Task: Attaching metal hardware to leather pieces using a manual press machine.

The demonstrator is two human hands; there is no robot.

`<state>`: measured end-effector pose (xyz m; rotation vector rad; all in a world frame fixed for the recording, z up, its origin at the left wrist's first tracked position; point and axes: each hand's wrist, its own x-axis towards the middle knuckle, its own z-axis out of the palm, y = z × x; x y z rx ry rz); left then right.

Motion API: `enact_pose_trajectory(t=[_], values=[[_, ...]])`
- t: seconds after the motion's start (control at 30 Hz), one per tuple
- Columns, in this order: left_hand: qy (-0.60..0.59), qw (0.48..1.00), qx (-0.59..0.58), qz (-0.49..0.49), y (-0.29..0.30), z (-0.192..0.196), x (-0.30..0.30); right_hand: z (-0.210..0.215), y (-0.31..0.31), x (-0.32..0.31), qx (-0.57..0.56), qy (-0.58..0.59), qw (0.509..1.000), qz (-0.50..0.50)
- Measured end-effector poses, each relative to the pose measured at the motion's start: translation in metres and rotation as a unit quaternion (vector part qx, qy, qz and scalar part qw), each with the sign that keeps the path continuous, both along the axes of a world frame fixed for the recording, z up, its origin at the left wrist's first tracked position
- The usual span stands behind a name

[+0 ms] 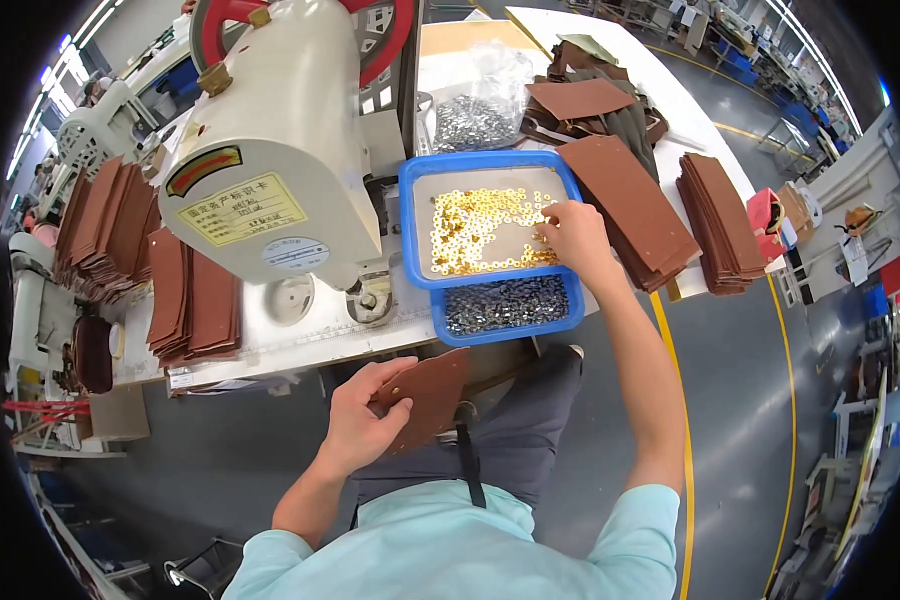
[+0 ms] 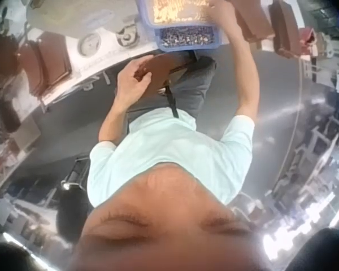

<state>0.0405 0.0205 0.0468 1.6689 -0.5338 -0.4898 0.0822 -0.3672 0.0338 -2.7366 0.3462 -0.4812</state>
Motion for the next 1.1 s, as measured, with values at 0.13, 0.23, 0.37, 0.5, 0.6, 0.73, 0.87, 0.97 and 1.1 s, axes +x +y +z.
enact_pose_trajectory(t=[0.13, 0.23, 0.37, 0.5, 0.6, 0.73, 0.87, 0.97, 1.1], values=[[-0.086, 0.992, 0.088, -0.001, 0.008, -0.003, 0.007, -0.006, -0.003, 0.015, 0.013, 0.015, 1.000, -0.015], [-0.057, 0.996, 0.065, 0.035, 0.009, -0.011, 0.010, -0.011, -0.007, 0.019, -0.025, 0.010, 0.999, -0.019], [0.076, 0.995, -0.006, 0.068, 0.014, -0.018, 0.014, -0.007, 0.001, 0.014, 0.002, -0.030, 0.999, -0.017], [0.162, 0.982, -0.078, 0.062, 0.014, -0.019, 0.020, 0.002, 0.012, -0.002, 0.041, -0.138, 0.990, -0.007], [0.215, 0.967, -0.118, 0.069, 0.014, -0.015, 0.020, 0.026, 0.069, -0.036, 0.100, -0.184, 0.978, -0.021], [0.262, 0.955, -0.137, 0.038, 0.007, -0.010, 0.019, 0.030, 0.159, -0.092, 0.266, -0.121, 0.941, 0.168], [0.294, 0.948, -0.112, -0.041, 0.004, -0.007, 0.013, 0.022, 0.179, -0.100, 0.255, -0.130, 0.940, 0.187], [0.279, 0.951, -0.113, -0.069, 0.002, -0.001, 0.011, 0.013, 0.182, -0.103, 0.368, -0.116, 0.906, 0.175], [0.243, 0.958, -0.119, -0.089, 0.003, -0.005, 0.009, 0.017, 0.182, -0.106, 0.407, -0.069, 0.897, 0.158]])
